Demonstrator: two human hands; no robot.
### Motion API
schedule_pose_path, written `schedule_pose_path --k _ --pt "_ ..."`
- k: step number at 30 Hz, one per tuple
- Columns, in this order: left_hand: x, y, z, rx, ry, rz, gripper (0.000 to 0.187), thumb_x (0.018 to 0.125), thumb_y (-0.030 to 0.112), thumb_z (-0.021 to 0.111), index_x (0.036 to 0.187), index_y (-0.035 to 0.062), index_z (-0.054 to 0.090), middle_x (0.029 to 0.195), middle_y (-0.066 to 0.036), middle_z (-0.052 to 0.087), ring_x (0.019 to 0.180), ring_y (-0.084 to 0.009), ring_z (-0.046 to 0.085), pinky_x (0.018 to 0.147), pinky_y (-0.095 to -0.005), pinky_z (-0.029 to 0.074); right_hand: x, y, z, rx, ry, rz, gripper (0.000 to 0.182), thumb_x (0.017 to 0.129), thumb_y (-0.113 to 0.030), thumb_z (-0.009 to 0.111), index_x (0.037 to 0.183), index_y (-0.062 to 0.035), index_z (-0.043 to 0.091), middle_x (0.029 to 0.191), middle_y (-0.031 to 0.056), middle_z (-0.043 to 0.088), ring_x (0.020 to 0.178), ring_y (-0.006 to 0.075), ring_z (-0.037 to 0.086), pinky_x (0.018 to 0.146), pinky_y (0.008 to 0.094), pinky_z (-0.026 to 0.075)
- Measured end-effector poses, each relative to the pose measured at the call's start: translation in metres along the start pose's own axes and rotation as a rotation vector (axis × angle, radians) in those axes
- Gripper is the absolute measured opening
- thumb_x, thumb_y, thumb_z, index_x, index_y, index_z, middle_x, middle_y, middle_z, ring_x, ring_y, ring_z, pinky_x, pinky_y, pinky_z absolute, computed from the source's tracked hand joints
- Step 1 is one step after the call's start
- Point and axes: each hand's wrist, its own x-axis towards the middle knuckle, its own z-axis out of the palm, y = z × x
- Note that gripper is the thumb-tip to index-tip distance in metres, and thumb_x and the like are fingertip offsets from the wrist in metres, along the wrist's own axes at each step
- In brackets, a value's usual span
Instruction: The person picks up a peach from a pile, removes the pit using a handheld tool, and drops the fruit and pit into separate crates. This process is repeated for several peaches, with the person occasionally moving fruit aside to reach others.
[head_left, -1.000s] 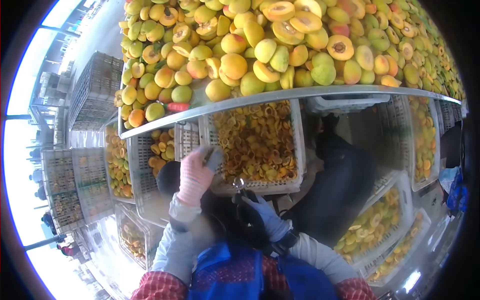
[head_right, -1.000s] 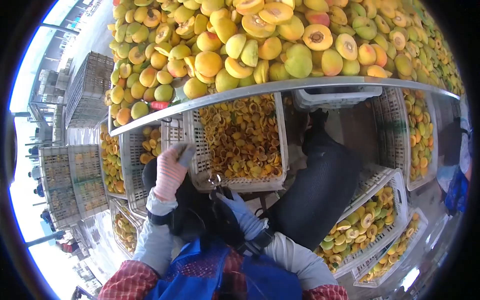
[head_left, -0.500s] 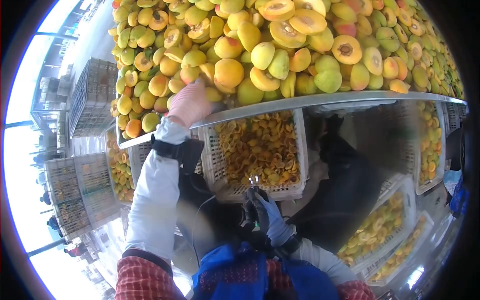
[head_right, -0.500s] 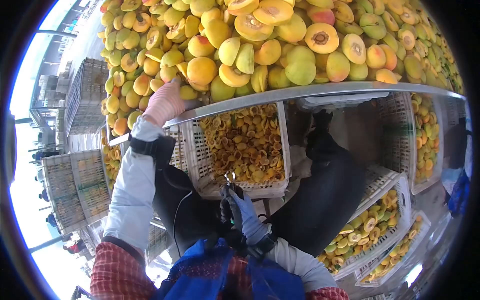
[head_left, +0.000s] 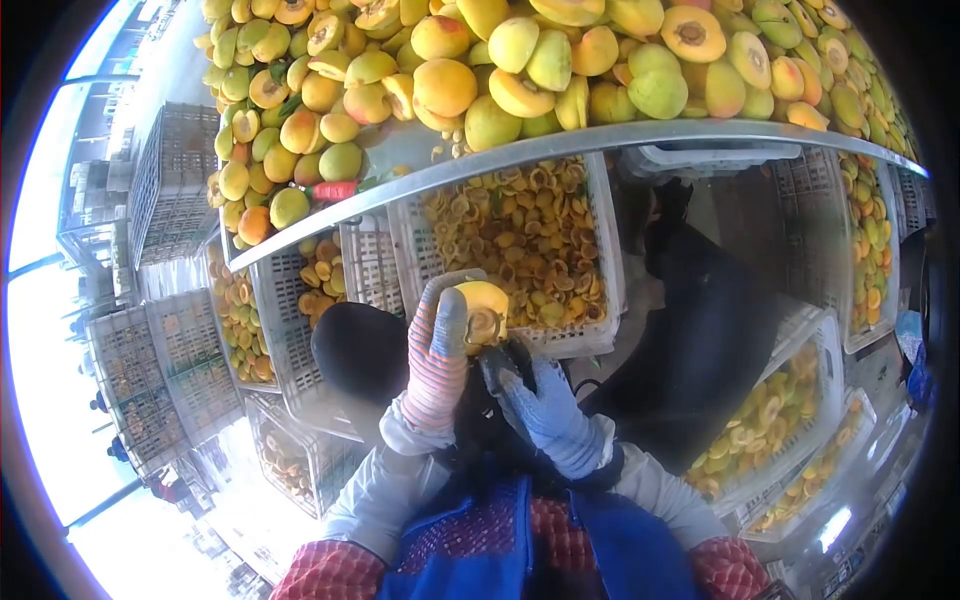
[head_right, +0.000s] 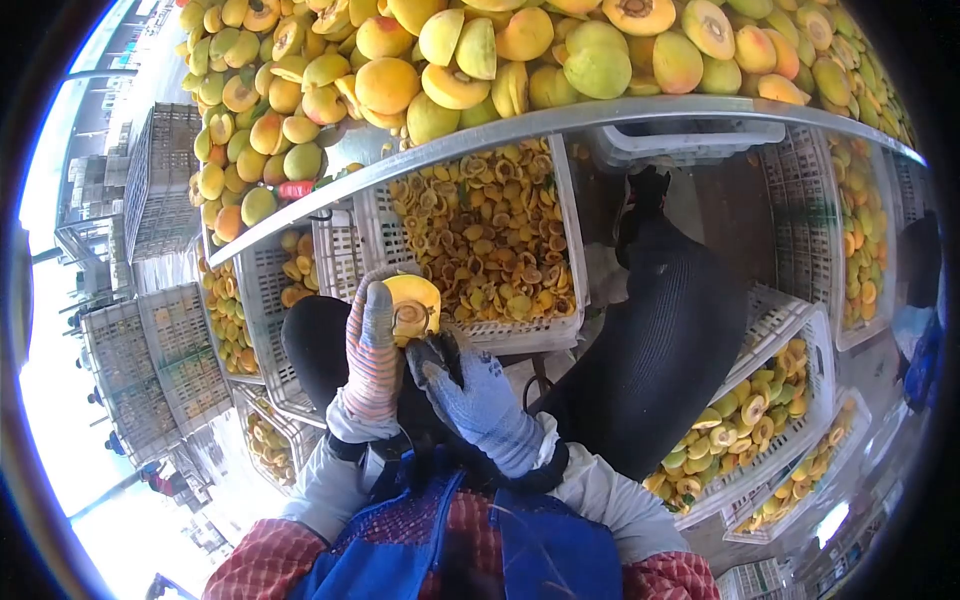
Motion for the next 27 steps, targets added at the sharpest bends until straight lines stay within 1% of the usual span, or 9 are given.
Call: schedule_pose_path --k 5,10,13,16,18,20,21,24,27 --pt "-0.007 -0.013 -0.002 0.115 0.109 0.116 0.039 0.096 0.037 0.050 0.111 0.0015 0.056 0.094 -0.008 0.062 0.083 -0.0129 0.058 0.076 -0.0261 0.047 0.009 -0.016 0.006 0.482 0.238 0.166 0.024 0.084 -0.016 0.066 0.098 0.0015 0.057 0.080 0.0130 0.063 0.072 0.0261 0.062 0.062 0.0338 0.047" --pt "-0.022 -0.015 0.005 0.518 0.059 0.235 0.030 0.097 0.028 0.050 0.110 0.0018 0.056 0.091 -0.007 0.064 0.082 -0.0135 0.058 0.075 -0.0255 0.047 0.019 -0.013 -0.005 -0.126 0.190 0.021 0.025 0.080 -0.014 0.068 0.096 -0.0015 0.052 0.075 0.0142 0.059 0.067 0.0286 0.061 0.060 0.0366 0.045" --pt "-0.027 -0.027 0.001 0.354 0.009 0.152 0.030 0.097 0.027 0.051 0.113 0.0012 0.054 0.097 -0.008 0.062 0.089 -0.0132 0.056 0.081 -0.0252 0.045 0.009 -0.013 -0.005 -0.315 0.181 -0.180 0.028 0.079 -0.015 0.070 0.097 -0.0022 0.053 0.076 0.0138 0.059 0.068 0.0322 0.060 0.060 0.0384 0.046" --pt "-0.030 -0.033 -0.003 0.090 -0.002 0.058 0.034 0.097 0.031 0.050 0.113 0.0014 0.054 0.100 -0.008 0.061 0.091 -0.0134 0.056 0.083 -0.0258 0.045 0.001 -0.011 -0.001 -0.359 0.176 -0.186 0.027 0.081 -0.015 0.068 0.098 -0.0010 0.053 0.079 0.0116 0.061 0.071 0.0297 0.063 0.062 0.0373 0.048" --pt "-0.029 -0.027 -0.004 -0.085 0.087 0.008 0.040 0.097 0.038 0.048 0.111 0.0018 0.056 0.099 -0.007 0.061 0.088 -0.0135 0.057 0.082 -0.0267 0.045 -0.006 -0.008 0.001 -0.122 0.133 -0.139 0.026 0.085 -0.017 0.064 0.102 -0.0001 0.055 0.082 0.0105 0.064 0.075 0.0270 0.065 0.064 0.0363 0.050" --pt "-0.032 -0.018 -0.006 -0.040 0.187 0.044 0.044 0.097 0.042 0.045 0.110 0.0020 0.056 0.099 -0.009 0.061 0.089 -0.0150 0.058 0.083 -0.0283 0.046 -0.011 -0.005 0.002 0.122 0.088 -0.085 0.026 0.089 -0.018 0.059 0.107 0.0009 0.056 0.085 0.0095 0.066 0.078 0.0243 0.067 0.067 0.0354 0.051" --pt "-0.033 -0.017 -0.007 0.000 0.183 0.090 0.042 0.097 0.040 0.045 0.111 0.0021 0.056 0.099 -0.009 0.061 0.090 -0.0156 0.057 0.082 -0.0286 0.047 -0.012 -0.018 -0.004 -0.080 0.001 -0.025 0.027 0.091 -0.020 0.057 0.107 0.0008 0.058 0.086 0.0136 0.065 0.076 0.0290 0.066 0.065 0.0379 0.050" --pt "-0.037 -0.022 -0.009 0.001 0.203 0.154 0.041 0.097 0.039 0.044 0.112 0.0019 0.055 0.101 -0.010 0.060 0.090 -0.0166 0.057 0.081 -0.0291 0.047 -0.021 -0.014 0.005 -0.438 -0.052 -0.212 0.028 0.090 -0.021 0.057 0.108 0.0014 0.058 0.087 0.0182 0.064 0.075 0.0346 0.063 0.064 0.0407 0.049" --pt "-0.040 -0.025 -0.004 -0.024 0.252 0.185 0.044 0.097 0.041 0.043 0.113 0.0012 0.055 0.100 -0.010 0.060 0.090 -0.0170 0.057 0.081 -0.0292 0.047 -0.022 -0.004 0.010 -0.362 -0.036 -0.175 0.038 0.090 -0.023 0.058 0.116 0.0043 0.051 0.086 0.0220 0.062 0.074 0.0384 0.061 0.062 0.0436 0.047"
